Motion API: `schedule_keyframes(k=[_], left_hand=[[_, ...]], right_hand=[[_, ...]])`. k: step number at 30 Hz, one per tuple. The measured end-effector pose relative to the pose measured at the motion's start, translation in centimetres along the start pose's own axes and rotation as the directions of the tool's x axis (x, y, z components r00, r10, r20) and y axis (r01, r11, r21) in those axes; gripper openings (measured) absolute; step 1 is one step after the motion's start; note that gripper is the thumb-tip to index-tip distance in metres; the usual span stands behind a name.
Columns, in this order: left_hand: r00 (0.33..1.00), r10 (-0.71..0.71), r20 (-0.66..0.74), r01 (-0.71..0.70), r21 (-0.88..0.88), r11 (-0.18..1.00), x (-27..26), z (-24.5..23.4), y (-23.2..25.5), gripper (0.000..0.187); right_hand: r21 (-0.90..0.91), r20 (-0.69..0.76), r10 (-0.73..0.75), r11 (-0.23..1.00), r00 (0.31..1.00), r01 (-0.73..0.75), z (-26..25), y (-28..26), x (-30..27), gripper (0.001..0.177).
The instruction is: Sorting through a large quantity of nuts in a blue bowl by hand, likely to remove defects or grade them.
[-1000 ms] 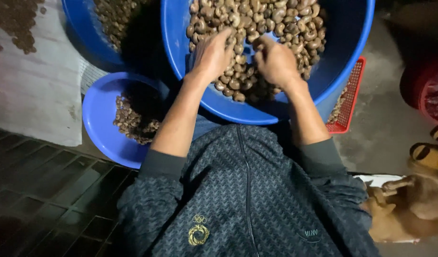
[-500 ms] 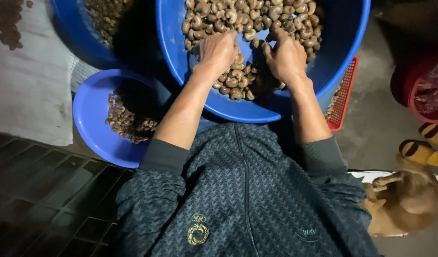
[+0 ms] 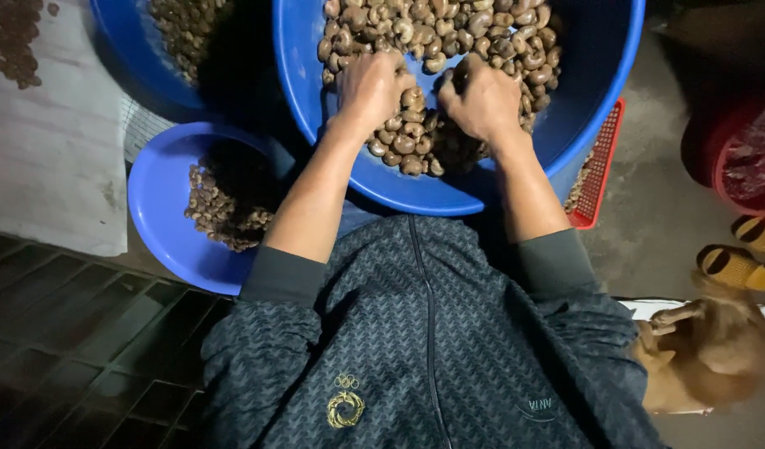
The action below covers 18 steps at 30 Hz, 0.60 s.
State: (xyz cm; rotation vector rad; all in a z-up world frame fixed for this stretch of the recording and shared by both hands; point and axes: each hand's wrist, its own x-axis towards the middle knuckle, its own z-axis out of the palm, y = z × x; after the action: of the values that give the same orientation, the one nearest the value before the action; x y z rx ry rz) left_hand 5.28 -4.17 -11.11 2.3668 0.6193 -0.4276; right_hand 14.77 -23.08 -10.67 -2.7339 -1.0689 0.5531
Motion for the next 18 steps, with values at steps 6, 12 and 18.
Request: schedule_keyframes(k=[6, 12, 18], left_hand=[[0.978, 0.019, -0.207, -0.142, -0.601, 0.787, -2.0, -3.5, 0.7, 0.018], [0.991, -0.039, -0.128, -0.111, -0.950, 0.290, -5.4, -6.7, -0.2, 0.024], [0.993, -0.008, -0.119, -0.117, -0.985, 0.124, -6.0, -7.5, -0.9, 0.023]], right_hand=[[0.959, 0.153, 0.057, 0.234, 0.987, -0.162, -5.6, -1.0, -0.5, 0.018], [0.919, 0.019, -0.099, -0.390, 0.995, -0.056, -6.5, -0.4, -0.7, 0.034], [0.934, 0.178, 0.098, -0.330, 0.979, -0.137, -5.6, -2.2, 0.2, 0.035]])
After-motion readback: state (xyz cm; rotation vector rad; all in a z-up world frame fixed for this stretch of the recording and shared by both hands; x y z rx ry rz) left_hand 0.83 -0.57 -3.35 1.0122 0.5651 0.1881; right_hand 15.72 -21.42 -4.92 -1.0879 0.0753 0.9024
